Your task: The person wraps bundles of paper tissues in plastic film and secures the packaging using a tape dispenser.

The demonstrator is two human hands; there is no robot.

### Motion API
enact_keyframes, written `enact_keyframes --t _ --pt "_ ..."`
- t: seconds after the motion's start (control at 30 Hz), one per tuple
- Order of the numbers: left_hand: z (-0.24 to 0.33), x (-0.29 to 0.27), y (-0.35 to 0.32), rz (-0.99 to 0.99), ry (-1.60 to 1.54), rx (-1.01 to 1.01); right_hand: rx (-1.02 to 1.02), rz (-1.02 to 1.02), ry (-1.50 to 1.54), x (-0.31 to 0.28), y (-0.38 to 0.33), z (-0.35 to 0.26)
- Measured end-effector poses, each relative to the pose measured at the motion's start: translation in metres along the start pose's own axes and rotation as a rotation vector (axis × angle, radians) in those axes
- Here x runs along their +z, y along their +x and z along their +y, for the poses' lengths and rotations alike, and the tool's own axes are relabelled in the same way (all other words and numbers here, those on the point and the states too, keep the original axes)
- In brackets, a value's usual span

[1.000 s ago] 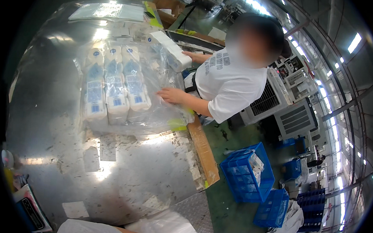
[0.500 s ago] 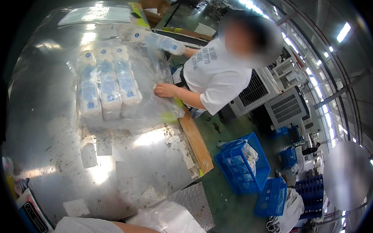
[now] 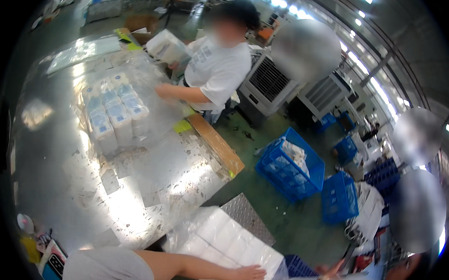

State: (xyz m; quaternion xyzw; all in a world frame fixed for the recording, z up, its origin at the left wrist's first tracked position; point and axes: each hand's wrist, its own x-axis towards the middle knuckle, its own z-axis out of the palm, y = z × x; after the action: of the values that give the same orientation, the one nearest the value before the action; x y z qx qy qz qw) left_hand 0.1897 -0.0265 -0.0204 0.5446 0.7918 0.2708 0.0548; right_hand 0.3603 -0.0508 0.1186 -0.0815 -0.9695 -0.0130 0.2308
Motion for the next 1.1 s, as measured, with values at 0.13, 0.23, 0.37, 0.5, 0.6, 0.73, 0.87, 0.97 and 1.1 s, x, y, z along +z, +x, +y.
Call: enact_keyframes --t 0.13,0.23,0.37,0.5,0.6,0.73,0.87,0.97,1.1 --pt "0.001 0.011 0.009 0.000 0.087 0.045 0.455 -0.070 0.390 0.063 -0.068 0.058" --pt "0.000 0.005 0.008 -0.030 0.142 0.033 0.508 -0.166 0.347 0.061 -0.062 0.064" --pt "-0.002 0.007 -0.001 -0.004 0.209 0.040 0.511 -0.222 0.340 0.055 -0.078 0.076" --pt "0.010 0.005 0.018 -0.078 0.248 0.065 0.578 -0.102 0.527 0.047 -0.081 0.070" --pt "-0.003 0.006 0.007 -0.079 0.330 0.018 0.457 -0.098 0.418 0.061 -0.092 0.081" --pt "-0.007 0.006 0.014 0.025 0.344 0.057 0.559 -0.240 0.313 0.049 -0.130 0.087" --pt "-0.004 0.012 0.017 0.054 0.306 0.107 0.532 -0.365 0.238 0.033 -0.188 0.087" --pt "0.007 0.017 0.012 0.085 0.302 0.047 0.510 -0.369 0.209 0.044 -0.184 0.089" --pt "0.057 0.021 -0.016 -0.113 0.224 0.251 0.547 -0.401 0.169 0.052 -0.152 0.086"
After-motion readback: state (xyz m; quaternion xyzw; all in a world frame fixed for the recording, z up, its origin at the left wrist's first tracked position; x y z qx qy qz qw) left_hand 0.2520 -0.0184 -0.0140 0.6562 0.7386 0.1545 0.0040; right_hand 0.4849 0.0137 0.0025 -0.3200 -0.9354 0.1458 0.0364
